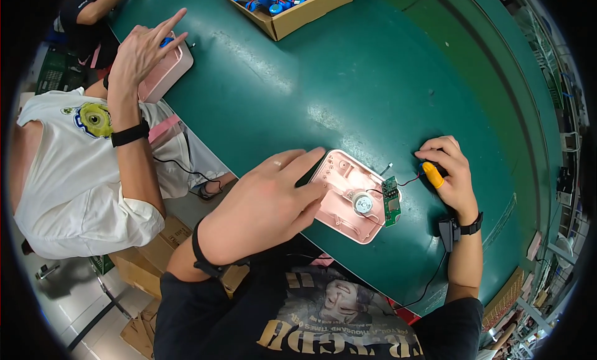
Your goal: The person picks up a blue battery and places it into a pink plastic housing before positioning a circuit board over the internal components. They press the components into place by hand and set the housing aside on the green table.
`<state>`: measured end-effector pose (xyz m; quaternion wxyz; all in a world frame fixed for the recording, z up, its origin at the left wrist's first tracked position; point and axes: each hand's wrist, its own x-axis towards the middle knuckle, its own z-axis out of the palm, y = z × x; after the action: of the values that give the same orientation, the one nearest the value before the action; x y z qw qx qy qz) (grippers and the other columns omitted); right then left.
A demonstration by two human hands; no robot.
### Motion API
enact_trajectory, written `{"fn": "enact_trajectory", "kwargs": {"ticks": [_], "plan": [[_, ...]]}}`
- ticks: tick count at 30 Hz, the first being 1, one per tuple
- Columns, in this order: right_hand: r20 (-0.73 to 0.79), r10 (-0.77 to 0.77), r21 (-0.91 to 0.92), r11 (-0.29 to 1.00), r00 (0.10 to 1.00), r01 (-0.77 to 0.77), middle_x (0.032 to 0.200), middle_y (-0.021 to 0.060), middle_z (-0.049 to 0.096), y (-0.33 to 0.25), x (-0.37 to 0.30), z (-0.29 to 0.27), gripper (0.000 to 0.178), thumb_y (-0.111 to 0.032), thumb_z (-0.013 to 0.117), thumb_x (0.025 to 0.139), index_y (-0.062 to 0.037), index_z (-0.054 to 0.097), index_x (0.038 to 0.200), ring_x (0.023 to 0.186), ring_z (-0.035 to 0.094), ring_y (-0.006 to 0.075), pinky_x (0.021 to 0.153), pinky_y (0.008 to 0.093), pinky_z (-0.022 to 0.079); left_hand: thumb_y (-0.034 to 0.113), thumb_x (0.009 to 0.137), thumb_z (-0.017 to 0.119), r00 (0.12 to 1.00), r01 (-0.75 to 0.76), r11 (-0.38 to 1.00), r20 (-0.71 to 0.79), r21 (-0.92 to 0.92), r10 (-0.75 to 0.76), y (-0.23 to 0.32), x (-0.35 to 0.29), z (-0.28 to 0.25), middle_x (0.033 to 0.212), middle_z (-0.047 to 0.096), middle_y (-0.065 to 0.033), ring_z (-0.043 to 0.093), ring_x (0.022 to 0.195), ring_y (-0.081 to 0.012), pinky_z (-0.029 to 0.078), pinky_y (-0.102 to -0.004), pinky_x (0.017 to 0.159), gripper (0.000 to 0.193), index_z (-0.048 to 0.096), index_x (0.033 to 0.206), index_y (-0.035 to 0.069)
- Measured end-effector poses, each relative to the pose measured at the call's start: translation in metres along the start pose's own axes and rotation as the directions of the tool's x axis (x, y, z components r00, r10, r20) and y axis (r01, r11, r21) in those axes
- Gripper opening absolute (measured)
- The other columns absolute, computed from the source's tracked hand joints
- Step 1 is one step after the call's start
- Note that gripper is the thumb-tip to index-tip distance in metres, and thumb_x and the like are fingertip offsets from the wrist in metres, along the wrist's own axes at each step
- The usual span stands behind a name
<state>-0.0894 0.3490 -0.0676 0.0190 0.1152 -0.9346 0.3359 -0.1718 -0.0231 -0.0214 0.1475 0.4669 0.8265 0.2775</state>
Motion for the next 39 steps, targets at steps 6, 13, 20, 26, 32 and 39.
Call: {"fn": "enact_trajectory", "kwargs": {"ticks": [6,13,20,26,32,39], "plan": [[-0.007,0.049,0.106,0.993,0.999,-0.048,0.111,0.0107,0.069,0.002,0.002,-0.003,0.02,-0.012,0.072,0.092,-0.002,0.076,0.109,0.104,0.062,0.0285,0.088,0.0396,0.05,0.025,0.087,0.081,0.994,0.078,0.986,-0.093,0.15,-0.064,0.011,-0.022,0.019,0.136,0.061,-0.0186,0.062,0.12,-0.0377,0.053,-0.0495,0.105,0.034,0.071,0.115,0.009],[0.007,-0.225,0.033,0.974,0.974,0.224,0.114,0.0116,0.069,-0.061,0.036,-0.032,0.022,-0.019,0.075,0.093,-0.004,0.078,0.108,0.105,0.063,0.0308,0.089,0.0433,0.052,0.029,0.084,0.084,0.988,0.058,0.968,-0.151,0.245,-0.021,0.004,-0.032,0.038,0.128,0.063,-0.014,0.062,0.115,-0.0333,0.052,-0.0487,0.106,0.044,0.07,0.12,0.009],[0.292,-0.474,0.048,0.875,0.831,0.482,0.11,0.0063,0.068,-0.117,0.083,-0.002,0.032,-0.011,0.081,0.073,-0.0065,0.08,0.105,0.106,0.063,0.0284,0.092,0.0407,0.05,0.023,0.084,0.083,0.985,0.007,0.966,-0.17,0.257,0.038,0.002,-0.034,0.044,0.123,0.067,-0.0102,0.063,0.113,-0.0296,0.053,-0.0469,0.105,0.037,0.072,0.116,0.008],[0.516,-0.49,0.031,0.83,0.702,0.557,0.103,0.0043,0.066,-0.13,0.098,0.019,0.034,-0.021,0.082,0.075,-0.0071,0.079,0.107,0.1,0.063,0.025,0.083,0.0369,0.048,0.018,0.085,0.078,0.975,0.006,0.97,-0.217,0.243,0.048,-0.002,-0.038,0.049,0.122,0.067,-0.0097,0.063,0.111,-0.029,0.053,-0.0457,0.104,0.03,0.072,0.112,0.006],[0.558,-0.418,-0.031,0.853,0.717,0.521,0.096,0.0051,0.068,-0.149,0.1,0.033,0.027,-0.02,0.079,0.076,-0.0077,0.077,0.1,0.094,0.066,0.0242,0.076,0.0363,0.05,0.012,0.085,0.069,0.975,0.001,0.97,-0.218,0.243,0.053,-0.002,-0.039,0.046,0.117,0.068,-0.0111,0.064,0.108,-0.0285,0.052,-0.045,0.105,0.024,0.073,0.107,0.004],[0.714,-0.199,-0.232,0.837,0.671,0.495,0.081,0.0065,0.069,-0.158,0.104,0.043,0.019,-0.016,0.072,0.077,-0.0089,0.075,0.094,0.082,0.069,0.029,0.073,0.0413,0.054,0.016,0.085,0.076,0.969,0.007,0.961,-0.24,0.276,0.062,-0.003,-0.044,0.051,0.117,0.068,-0.0088,0.064,0.108,-0.028,0.053,-0.0444,0.104,0.023,0.074,0.106,0.006]]}}
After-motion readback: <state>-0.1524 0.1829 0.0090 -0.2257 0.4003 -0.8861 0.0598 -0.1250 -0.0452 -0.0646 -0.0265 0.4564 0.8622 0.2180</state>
